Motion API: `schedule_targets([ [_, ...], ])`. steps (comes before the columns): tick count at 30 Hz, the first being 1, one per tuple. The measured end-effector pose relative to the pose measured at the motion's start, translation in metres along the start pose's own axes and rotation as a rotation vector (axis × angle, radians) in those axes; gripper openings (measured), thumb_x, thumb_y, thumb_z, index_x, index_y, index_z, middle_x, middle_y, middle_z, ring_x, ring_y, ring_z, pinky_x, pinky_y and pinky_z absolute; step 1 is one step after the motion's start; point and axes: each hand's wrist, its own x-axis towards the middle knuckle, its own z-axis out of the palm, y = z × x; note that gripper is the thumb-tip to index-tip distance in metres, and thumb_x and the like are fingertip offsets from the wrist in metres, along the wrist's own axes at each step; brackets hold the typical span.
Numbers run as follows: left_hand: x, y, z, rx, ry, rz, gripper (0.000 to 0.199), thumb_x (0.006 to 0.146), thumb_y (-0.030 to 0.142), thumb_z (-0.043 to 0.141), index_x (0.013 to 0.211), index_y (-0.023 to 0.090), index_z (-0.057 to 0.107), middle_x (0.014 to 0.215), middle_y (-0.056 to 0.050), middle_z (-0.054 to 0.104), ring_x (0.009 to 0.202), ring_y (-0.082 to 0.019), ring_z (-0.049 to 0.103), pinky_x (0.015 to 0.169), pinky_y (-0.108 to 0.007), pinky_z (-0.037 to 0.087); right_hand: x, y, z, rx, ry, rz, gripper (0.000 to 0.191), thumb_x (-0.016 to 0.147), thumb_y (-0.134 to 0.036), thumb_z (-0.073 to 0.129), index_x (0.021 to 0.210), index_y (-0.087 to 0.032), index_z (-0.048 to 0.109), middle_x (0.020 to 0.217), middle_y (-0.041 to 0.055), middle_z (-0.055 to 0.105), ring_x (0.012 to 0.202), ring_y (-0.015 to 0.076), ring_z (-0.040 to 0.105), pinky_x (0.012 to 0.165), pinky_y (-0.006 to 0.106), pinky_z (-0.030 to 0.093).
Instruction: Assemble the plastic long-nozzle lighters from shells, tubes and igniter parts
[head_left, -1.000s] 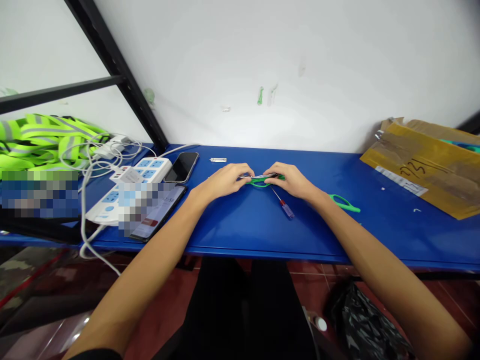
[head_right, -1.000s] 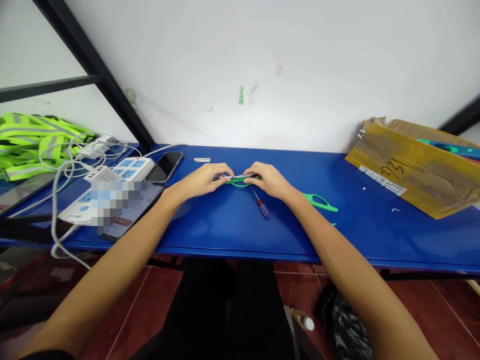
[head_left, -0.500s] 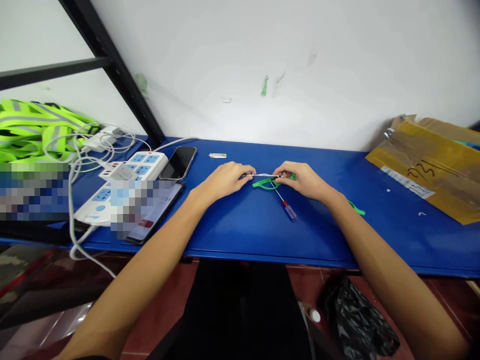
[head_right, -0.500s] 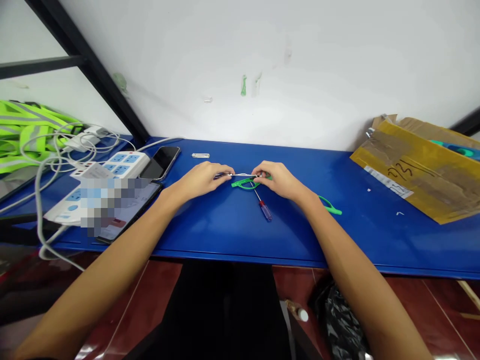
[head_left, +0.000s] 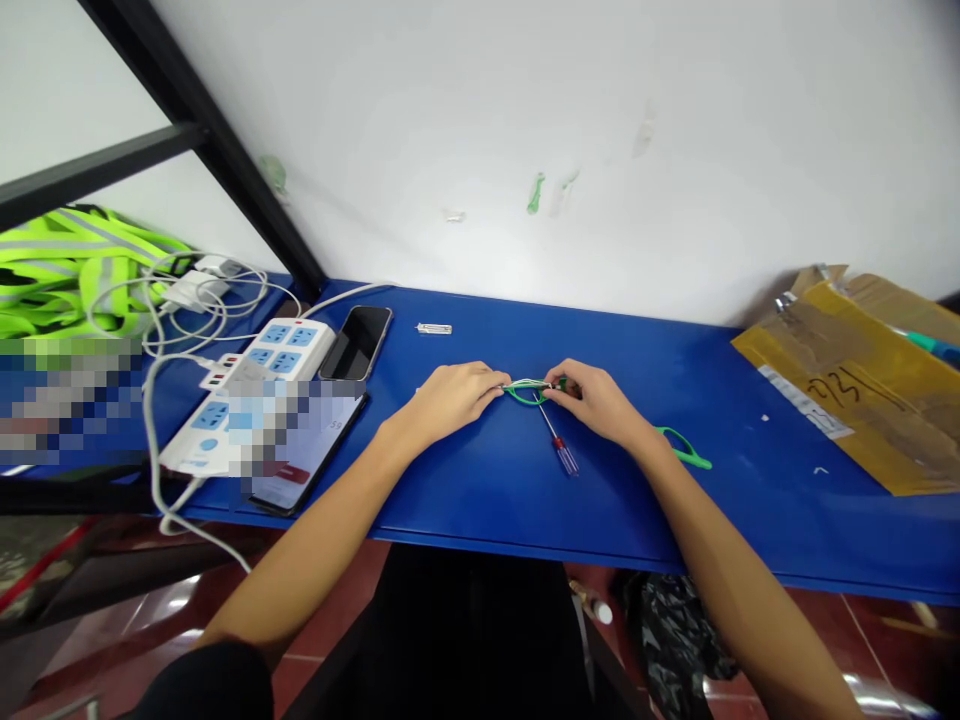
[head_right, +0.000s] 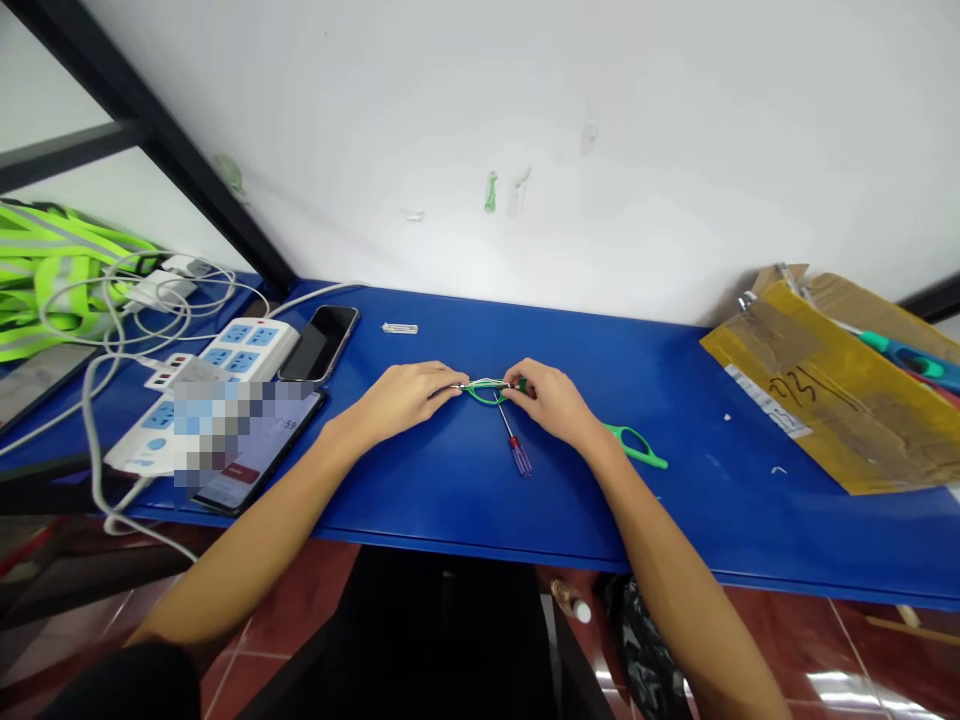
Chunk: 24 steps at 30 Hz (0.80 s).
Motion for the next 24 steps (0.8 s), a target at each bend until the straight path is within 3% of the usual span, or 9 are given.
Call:
schedule_targets([
  [8, 0.003, -0.018, 0.008, -0.164, 0.025, 0.112, 0.029, 0.114, 0.026, 0.054, 0.127, 0.024, 0.081, 0.13, -0.006, 0.082, 0.12, -0.026, 0.072, 0.097, -0.042, 0.062, -0.001, 0.001, 0.003, -0.018, -0.026, -0.005, 0.023, 0.106, -0.045, 0.066, 0.109, -0.023, 0.074, 0.083, 0.001, 0.066, 0.068, 0.0174, 0.055, 0.066, 0.031, 0.04],
  [17, 0.008, -0.032, 0.024, -0.353, 0.028, 0.079, 0.025, 0.11, 0.026, 0.066, 0.128, 0.027, 0.082, 0.13, -0.007, 0.075, 0.119, -0.023, 0.068, 0.107, -0.042, 0.055, 0.001, 0.001, 0.007, -0.02, -0.038, 0.022, 0.016, 0.105, -0.037, 0.068, 0.11, -0.023, 0.072, 0.079, -0.0007, 0.062, 0.069, 0.0171, 0.054, 0.068, 0.031, 0.037],
  [24, 0.005, -0.027, 0.03, -0.124, 0.084, 0.054, 0.027, 0.111, 0.034, 0.064, 0.133, 0.035, 0.081, 0.115, -0.004, 0.073, 0.103, -0.022, 0.059, 0.102, -0.042, 0.045, 0.002, 0.008, 0.009, 0.026, -0.023, -0.042, 0.018, 0.103, -0.039, 0.069, 0.107, -0.022, 0.072, 0.077, -0.0012, 0.061, 0.068, 0.0165, 0.052, 0.068, 0.031, 0.038],
])
